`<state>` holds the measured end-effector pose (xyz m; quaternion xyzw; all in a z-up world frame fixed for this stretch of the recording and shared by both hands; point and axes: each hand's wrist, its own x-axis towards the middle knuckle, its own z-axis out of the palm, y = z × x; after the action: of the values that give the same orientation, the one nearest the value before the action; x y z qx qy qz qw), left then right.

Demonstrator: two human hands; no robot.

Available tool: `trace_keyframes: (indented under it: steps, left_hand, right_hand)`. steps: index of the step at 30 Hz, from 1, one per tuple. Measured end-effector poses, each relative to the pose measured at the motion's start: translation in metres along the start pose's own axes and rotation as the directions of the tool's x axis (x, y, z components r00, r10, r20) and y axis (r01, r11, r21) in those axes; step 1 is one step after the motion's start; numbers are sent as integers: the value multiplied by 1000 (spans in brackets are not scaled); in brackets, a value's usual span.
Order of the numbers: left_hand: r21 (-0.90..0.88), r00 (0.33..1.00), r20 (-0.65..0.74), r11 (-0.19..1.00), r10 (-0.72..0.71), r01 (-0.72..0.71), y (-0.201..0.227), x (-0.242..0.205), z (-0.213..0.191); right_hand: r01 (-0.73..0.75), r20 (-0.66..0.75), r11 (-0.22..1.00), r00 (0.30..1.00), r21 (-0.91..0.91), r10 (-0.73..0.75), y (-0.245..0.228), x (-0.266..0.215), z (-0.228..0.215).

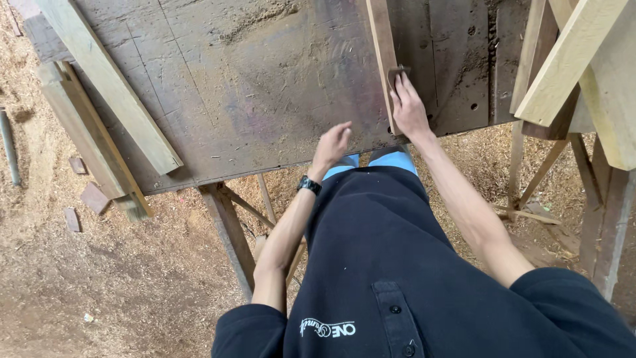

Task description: The person sands multiple pieces of wood using a sanding block by hand and then gathers and stacks the pieces on a wooden workbench.

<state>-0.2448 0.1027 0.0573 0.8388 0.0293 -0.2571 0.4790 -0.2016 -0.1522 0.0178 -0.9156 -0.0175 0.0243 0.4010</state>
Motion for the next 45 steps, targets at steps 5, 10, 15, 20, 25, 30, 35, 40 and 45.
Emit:
trace_keyframes:
  steps: [5, 10, 15, 20, 25, 30, 35, 40, 45]
  left_hand:
    - [-35, 994, 107, 999, -9, 13, 6, 35, 66]
    - [-115, 954, -202, 962, 220, -247, 31, 86, 118]
    - [-209, 947, -303, 961, 110, -178, 41, 110, 134]
    - [-331, 961, -277, 937, 22, -117, 40, 110, 128]
    - [-268, 969, -238, 963, -60, -7, 47, 105, 120]
    - [-301, 965, -262, 950, 5, -87, 54, 104, 111]
    - [-253, 966, -256, 963, 25, -92, 55, 99, 110]
    - [-294, 979, -195, 956, -57, -3, 58, 104, 104]
    - [-363, 976, -207, 932, -68, -12, 61, 101, 103]
  right_hand:
    - [-3, 66, 1000, 998, 23, 1, 1, -15, -2]
    - [79, 84, 995, 994, -57, -74, 22, 87, 16]
    - [-3, 128, 1000, 992, 0, 3, 24, 164, 19]
    - [40, 164, 997, 985, 65, -50, 16, 90, -7]
    - [-26, 230, 999, 973, 37, 17, 18, 49, -10]
    - [31, 179, 999, 983, 13, -33, 22, 158, 10]
    - [-77, 233, 994, 971, 79, 57, 13, 217, 9]
    - [-81, 327, 993, 944, 90, 48, 0, 105, -26]
    - [-86, 340, 996, 937, 13, 76, 11, 97, -13]
